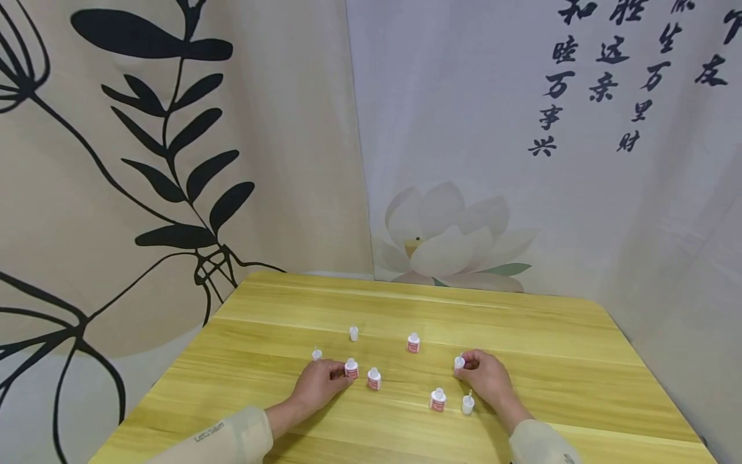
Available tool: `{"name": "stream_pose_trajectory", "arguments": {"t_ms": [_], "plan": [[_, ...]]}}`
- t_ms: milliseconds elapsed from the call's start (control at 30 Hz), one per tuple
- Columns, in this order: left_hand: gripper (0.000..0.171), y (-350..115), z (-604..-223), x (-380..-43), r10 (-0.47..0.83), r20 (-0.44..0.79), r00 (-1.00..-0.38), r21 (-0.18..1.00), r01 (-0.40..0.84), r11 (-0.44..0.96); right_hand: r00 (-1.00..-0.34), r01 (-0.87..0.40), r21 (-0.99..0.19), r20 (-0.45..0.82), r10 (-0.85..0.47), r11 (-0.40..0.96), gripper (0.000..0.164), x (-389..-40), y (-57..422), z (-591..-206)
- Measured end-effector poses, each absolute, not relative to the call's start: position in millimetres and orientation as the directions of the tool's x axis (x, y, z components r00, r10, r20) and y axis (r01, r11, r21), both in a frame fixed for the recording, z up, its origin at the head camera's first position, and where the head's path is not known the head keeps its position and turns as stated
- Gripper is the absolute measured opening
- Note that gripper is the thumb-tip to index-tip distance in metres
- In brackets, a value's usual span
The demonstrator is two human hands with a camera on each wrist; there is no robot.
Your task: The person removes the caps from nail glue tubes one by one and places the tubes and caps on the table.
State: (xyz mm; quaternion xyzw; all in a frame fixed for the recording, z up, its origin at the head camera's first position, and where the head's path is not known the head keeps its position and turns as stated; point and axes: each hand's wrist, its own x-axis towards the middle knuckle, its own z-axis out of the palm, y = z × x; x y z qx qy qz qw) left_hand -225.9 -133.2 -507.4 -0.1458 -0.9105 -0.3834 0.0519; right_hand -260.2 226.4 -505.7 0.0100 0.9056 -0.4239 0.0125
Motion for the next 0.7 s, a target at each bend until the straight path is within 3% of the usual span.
{"name": "stream_pose_trajectory", "arguments": {"t_ms": [700], "plan": [[0.027,-144.0,-510.6,-224.1,0.191,0.179,-0.965,0.744,0.260,0.615,-0.999,0.019,-0.837,-0.042,-0.031,0.547,0.049,-252.7,232.7,-498.6]]}}
